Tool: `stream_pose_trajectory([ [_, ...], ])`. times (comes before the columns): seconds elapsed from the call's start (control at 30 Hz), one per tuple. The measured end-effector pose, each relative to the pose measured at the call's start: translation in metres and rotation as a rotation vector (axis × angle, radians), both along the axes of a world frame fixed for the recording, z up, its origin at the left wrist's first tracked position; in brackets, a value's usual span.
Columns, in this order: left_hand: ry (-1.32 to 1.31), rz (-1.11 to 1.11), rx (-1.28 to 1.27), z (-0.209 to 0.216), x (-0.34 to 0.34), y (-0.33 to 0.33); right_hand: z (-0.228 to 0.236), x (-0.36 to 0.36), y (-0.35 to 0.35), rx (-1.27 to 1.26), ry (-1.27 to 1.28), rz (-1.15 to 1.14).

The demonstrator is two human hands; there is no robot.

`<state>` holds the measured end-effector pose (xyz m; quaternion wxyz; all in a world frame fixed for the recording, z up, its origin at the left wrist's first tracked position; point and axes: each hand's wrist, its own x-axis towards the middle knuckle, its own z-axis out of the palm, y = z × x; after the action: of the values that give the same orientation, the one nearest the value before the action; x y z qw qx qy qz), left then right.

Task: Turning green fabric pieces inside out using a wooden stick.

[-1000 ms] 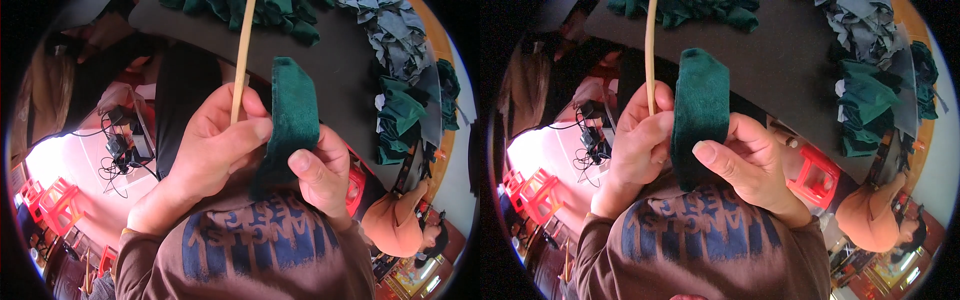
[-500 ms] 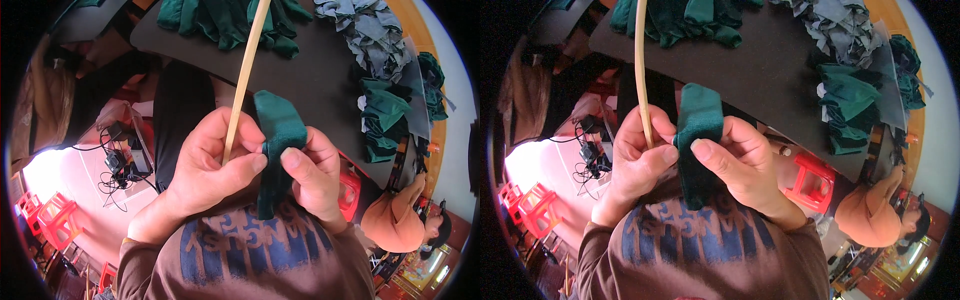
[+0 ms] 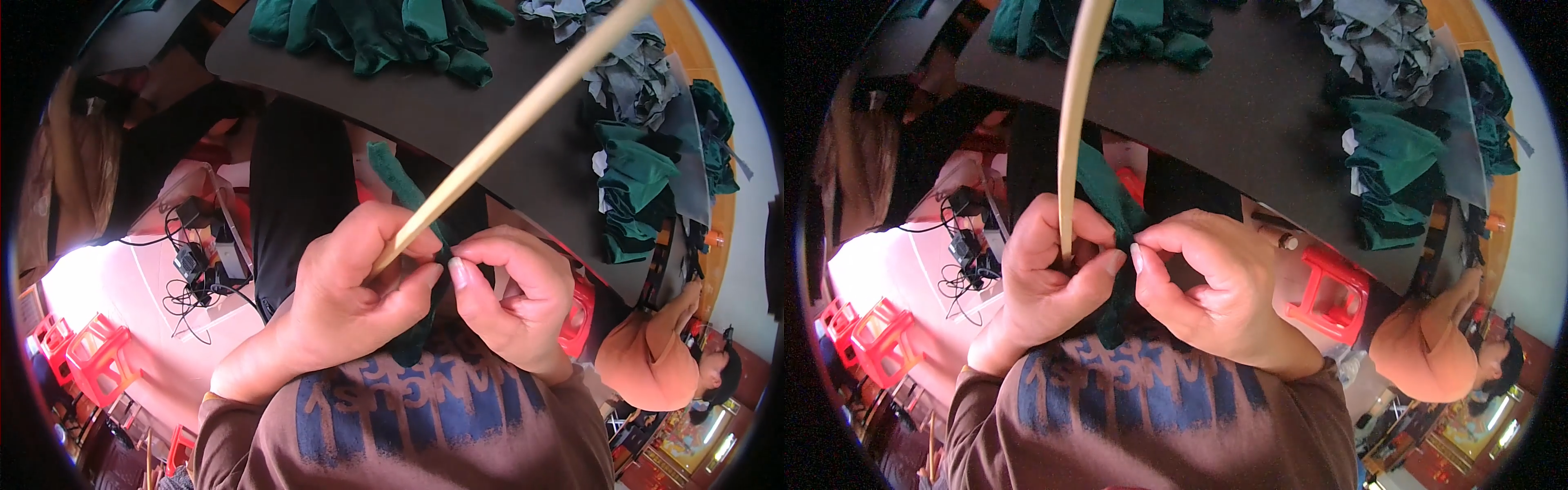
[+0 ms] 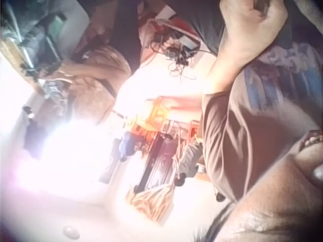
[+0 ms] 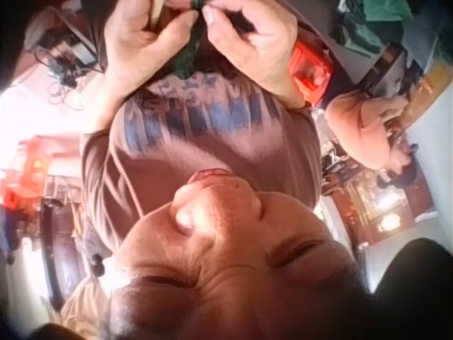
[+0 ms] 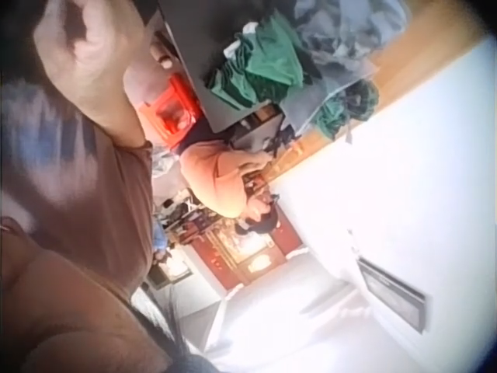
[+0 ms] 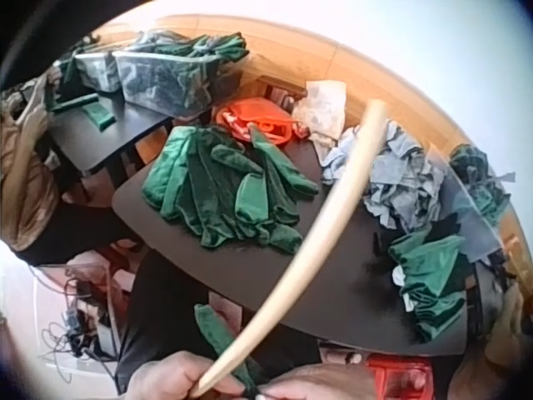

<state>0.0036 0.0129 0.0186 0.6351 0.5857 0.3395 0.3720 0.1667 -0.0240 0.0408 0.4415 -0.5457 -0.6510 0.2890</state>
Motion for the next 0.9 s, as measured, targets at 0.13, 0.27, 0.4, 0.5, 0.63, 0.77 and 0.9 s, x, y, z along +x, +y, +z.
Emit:
stream_pose_trajectory([
  [0.13,0.047,0.030,0.061,-0.002,0.001,0.000,0.000,0.000,0.003,-0.010,-0.088,0.001],
  [0.27,-0.174,0.046,-0.423,-0.002,0.003,0.002,-0.007,0.000,0.003,0.081,-0.068,-0.064],
  [0.4,-0.287,0.035,-0.528,-0.008,0.006,0.004,-0.008,-0.002,0.004,0.056,-0.042,-0.096],
  [0.5,-0.195,0.030,-0.463,-0.009,0.005,0.002,-0.015,0.001,0.009,0.108,-0.026,-0.094],
  [0.63,0.004,-0.027,-0.025,-0.015,-0.012,-0.005,-0.014,0.005,0.015,0.148,-0.042,-0.090],
  [0.77,0.164,-0.200,-0.023,-0.011,-0.033,-0.008,-0.012,0.009,0.023,0.172,-0.074,-0.164],
  [0.9,0.362,-0.266,-0.128,-0.004,-0.046,-0.012,-0.006,0.015,0.032,0.219,-0.070,-0.182],
])
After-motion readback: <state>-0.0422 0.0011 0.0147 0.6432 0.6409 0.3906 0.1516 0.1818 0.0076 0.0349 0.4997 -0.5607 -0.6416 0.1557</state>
